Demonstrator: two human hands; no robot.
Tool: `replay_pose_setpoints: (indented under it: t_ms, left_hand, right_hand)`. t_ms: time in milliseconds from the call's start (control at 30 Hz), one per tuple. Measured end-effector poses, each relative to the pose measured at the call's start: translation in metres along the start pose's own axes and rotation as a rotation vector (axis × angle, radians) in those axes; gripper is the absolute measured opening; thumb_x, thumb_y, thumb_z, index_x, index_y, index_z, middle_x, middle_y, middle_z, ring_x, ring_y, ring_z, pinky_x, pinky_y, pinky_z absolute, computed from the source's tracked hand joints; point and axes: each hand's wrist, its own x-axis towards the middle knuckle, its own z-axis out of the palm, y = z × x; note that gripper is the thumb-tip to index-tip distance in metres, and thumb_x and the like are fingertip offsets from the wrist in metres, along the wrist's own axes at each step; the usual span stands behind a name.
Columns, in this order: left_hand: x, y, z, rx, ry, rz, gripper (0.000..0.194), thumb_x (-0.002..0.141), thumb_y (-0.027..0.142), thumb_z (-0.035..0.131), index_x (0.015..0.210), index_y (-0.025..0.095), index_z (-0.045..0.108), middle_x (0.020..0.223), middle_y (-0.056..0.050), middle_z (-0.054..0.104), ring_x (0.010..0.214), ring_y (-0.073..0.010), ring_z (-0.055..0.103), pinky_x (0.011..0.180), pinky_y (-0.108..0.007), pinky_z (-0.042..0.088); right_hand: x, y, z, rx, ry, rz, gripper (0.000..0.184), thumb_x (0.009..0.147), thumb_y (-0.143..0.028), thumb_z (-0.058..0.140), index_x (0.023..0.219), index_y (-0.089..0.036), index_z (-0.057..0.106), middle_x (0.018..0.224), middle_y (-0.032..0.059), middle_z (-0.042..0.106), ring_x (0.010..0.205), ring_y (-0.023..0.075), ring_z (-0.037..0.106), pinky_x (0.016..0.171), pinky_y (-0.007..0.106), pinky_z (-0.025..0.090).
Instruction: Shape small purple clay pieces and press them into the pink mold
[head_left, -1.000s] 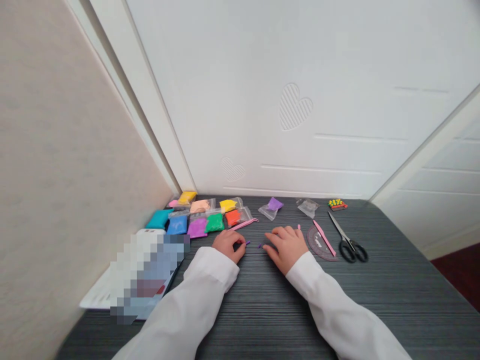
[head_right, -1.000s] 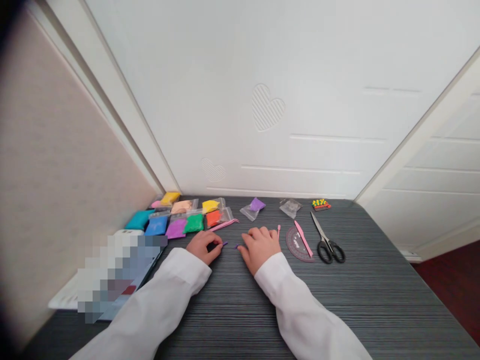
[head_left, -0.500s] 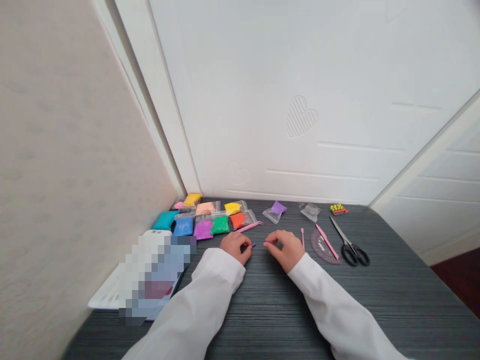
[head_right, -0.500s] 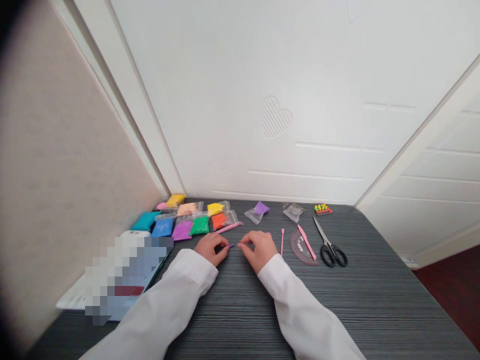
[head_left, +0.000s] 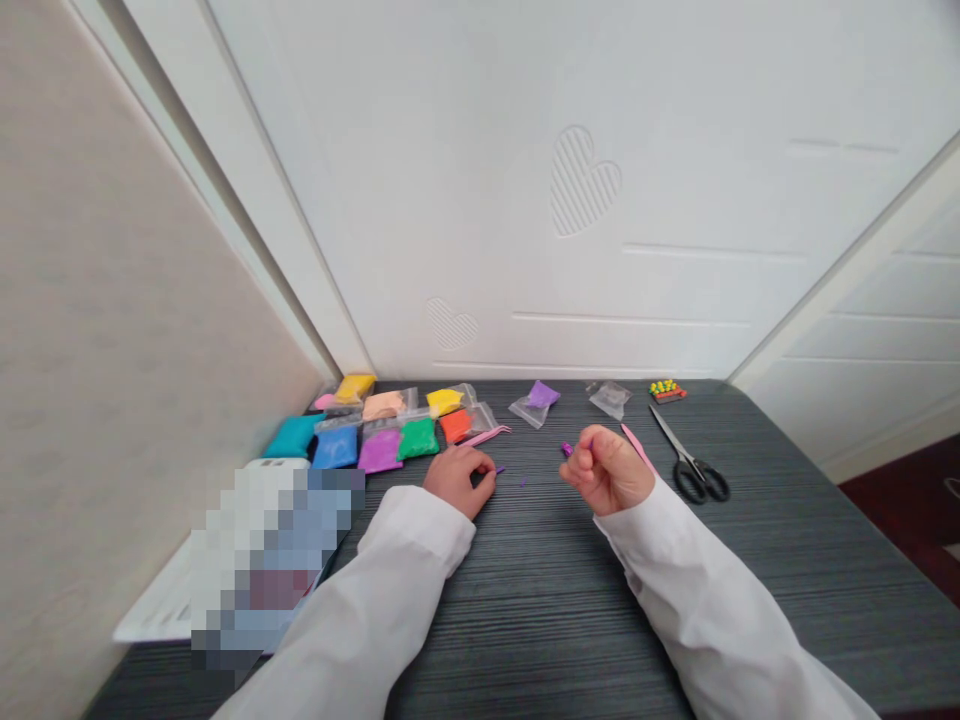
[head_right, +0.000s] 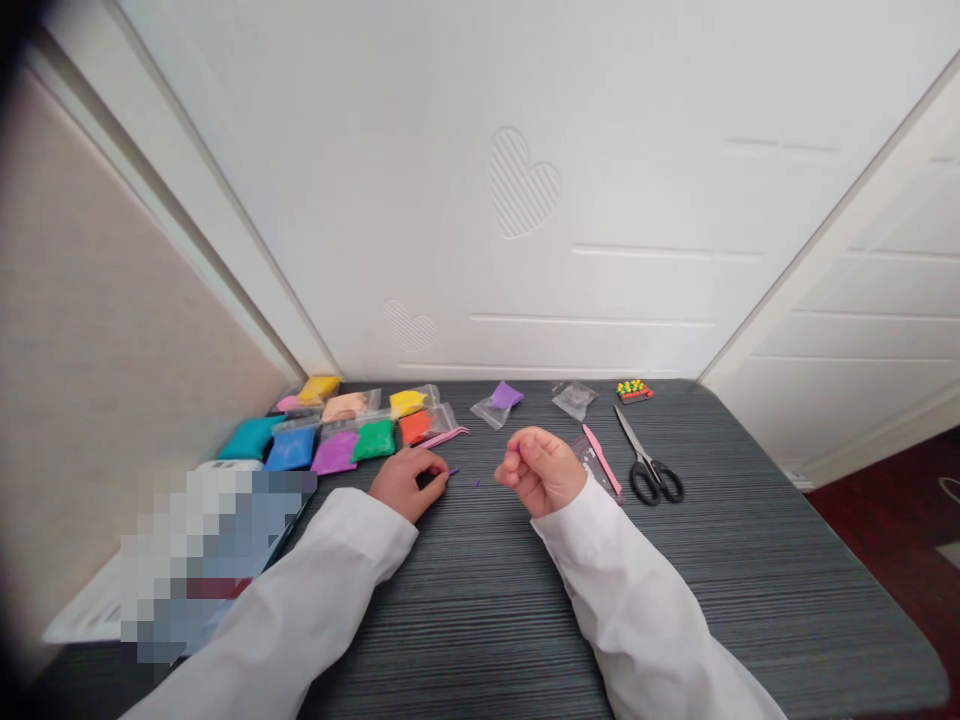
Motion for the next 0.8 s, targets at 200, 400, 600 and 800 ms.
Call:
replay_pose_setpoints:
  t_ms: [200, 400, 600, 800]
  left_hand:
    - [0.0034, -0.003, 0.0013, -0.014, -0.024, 0.004, 0.013, 0.071, 0.026, 0.049, 0.071, 0.019, 0.06, 0.072, -0.002, 0.06, 0.072, -0.0149, 0.051, 0.068, -0.028, 0.039]
    - [0.001, -0.0037, -0.0008, -0.058, -0.028, 0.012, 0.013, 0.071, 0.026, 0.049, 0.071, 0.019, 0.06, 0.072, -0.002, 0.059, 0.073, -0.0145, 0.051, 0.069, -0.027, 0.04]
    - [-0.0007, -0.0038, -0.0008, -0.066, -0.023, 0.021, 0.012, 0.072, 0.025, 0.049, 0.071, 0.019, 0.059, 0.071, -0.002, 0.059, 0.073, -0.0144, 0.051, 0.071, -0.028, 0.04]
    - [-0.0012, -0.0031, -0.0011, -0.062, -0.024, 0.019, 0.012, 0.071, 0.025, 0.049, 0.07, 0.019, 0.059, 0.071, -0.002, 0.059, 0.074, -0.0148, 0.051, 0.072, -0.029, 0.04]
  right_hand:
    - [-0.0007, 0.0, 0.0011, 0.241, -0.124, 0.025, 0.023, 0.068, -0.035, 0.061, 0.065, -0.018, 0.046, 0.045, -0.0104, 0.045, 0.037, 0.0012, 0.033, 0.045, 0.018, 0.03]
    - [-0.0038, -0.0014, 0.0073, 0.236, -0.065, 0.113, 0.023, 0.075, -0.036, 0.053, 0.064, -0.018, 0.044, 0.045, -0.0098, 0.043, 0.036, 0.0023, 0.032, 0.045, 0.019, 0.029]
    - [-0.0033, -0.0003, 0.0091, 0.19, -0.095, 0.151, 0.04, 0.076, -0.046, 0.048, 0.055, -0.017, 0.03, 0.038, -0.0106, 0.03, 0.034, 0.0031, 0.024, 0.045, 0.02, 0.027]
    - [-0.0049, 0.0021, 0.0085, 0.179, -0.039, 0.15, 0.029, 0.066, -0.037, 0.062, 0.06, -0.018, 0.04, 0.048, -0.0095, 0.041, 0.038, 0.0027, 0.03, 0.047, 0.021, 0.028]
